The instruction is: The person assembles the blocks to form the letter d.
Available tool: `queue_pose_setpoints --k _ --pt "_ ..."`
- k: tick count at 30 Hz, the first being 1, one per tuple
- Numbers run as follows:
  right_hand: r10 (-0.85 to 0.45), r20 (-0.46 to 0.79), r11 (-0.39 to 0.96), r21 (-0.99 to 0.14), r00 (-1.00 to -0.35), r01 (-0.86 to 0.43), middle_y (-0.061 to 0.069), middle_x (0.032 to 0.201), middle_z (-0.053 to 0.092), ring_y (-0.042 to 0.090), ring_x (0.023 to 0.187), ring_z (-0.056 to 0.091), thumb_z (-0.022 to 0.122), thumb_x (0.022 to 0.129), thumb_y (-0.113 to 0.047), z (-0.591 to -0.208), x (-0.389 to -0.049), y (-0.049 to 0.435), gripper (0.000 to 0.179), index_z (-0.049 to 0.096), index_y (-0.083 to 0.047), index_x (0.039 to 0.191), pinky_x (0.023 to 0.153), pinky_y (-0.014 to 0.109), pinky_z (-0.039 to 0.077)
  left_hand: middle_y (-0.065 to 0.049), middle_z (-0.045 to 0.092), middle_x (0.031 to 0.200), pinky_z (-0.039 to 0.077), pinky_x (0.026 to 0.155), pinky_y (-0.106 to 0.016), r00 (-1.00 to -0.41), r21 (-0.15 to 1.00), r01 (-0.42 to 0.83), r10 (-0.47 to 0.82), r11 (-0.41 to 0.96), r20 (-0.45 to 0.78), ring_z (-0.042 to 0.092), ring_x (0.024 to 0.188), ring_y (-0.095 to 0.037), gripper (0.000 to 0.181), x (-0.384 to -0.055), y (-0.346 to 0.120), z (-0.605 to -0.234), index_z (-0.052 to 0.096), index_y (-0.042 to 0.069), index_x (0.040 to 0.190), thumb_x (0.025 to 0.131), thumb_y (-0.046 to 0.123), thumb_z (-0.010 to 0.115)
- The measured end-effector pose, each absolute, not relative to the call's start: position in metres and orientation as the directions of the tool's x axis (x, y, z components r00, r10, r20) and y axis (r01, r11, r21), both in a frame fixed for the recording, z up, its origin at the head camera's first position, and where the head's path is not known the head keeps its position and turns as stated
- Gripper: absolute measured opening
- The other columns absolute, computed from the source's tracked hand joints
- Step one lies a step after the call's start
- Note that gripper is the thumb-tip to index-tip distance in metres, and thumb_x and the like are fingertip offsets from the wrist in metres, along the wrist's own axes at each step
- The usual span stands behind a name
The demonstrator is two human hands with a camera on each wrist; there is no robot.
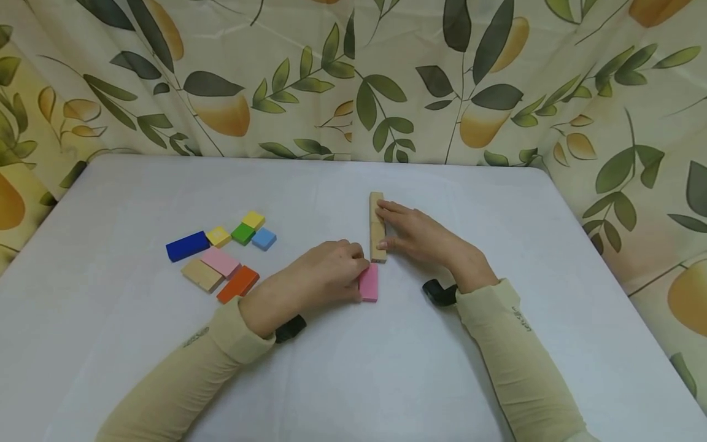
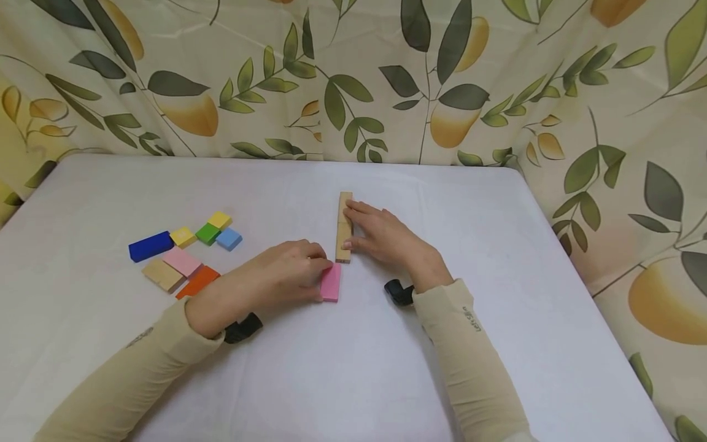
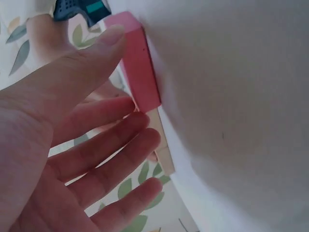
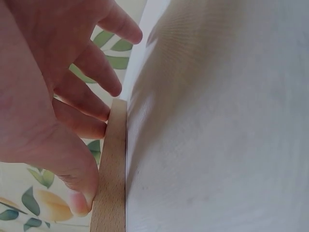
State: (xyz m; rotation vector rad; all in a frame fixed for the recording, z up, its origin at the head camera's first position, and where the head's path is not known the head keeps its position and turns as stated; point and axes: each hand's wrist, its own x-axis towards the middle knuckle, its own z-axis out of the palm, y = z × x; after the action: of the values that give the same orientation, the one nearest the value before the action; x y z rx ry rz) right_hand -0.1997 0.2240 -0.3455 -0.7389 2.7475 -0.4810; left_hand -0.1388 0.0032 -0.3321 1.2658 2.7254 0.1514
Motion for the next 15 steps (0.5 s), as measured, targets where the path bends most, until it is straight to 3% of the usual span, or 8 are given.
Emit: queue_pose_setpoints --k 7,15 --pt "-0.527 -0.153 0.813 -0.378 -0.836 -0.443 0.015 0.163 0.025 0.034 0.151 0.024 0.069 0.092 -0.032 -0.345 -0.201 0.224 0.077 0.032 -0.002 0.153 0.119 0.060 0.023 -0.006 0.065 0.122 0.052 0.094 -0.031 -0.653 0.102 0.748 0.755 0.655 -0.058 0.059 0.105 -0.020 0.031 -0.137 0.010 -0.334 0.073 0.012 0.116 0.090 0.029 0.073" --pt "-0.536 -0.142 0.802 -0.393 -0.832 -0.450 0.015 0.164 0.024 0.033 0.151 0.023 0.068 0.093 -0.031 -0.345 -0.201 0.225 0.076 0.031 -0.001 0.153 0.119 0.059 0.023 -0.006 0.064 0.128 0.049 0.101 -0.037 -0.653 0.002 0.757 0.756 0.653 -0.042 0.058 0.112 -0.022 0.032 -0.134 0.020 -0.332 0.072 0.012 0.119 0.093 0.030 0.068"
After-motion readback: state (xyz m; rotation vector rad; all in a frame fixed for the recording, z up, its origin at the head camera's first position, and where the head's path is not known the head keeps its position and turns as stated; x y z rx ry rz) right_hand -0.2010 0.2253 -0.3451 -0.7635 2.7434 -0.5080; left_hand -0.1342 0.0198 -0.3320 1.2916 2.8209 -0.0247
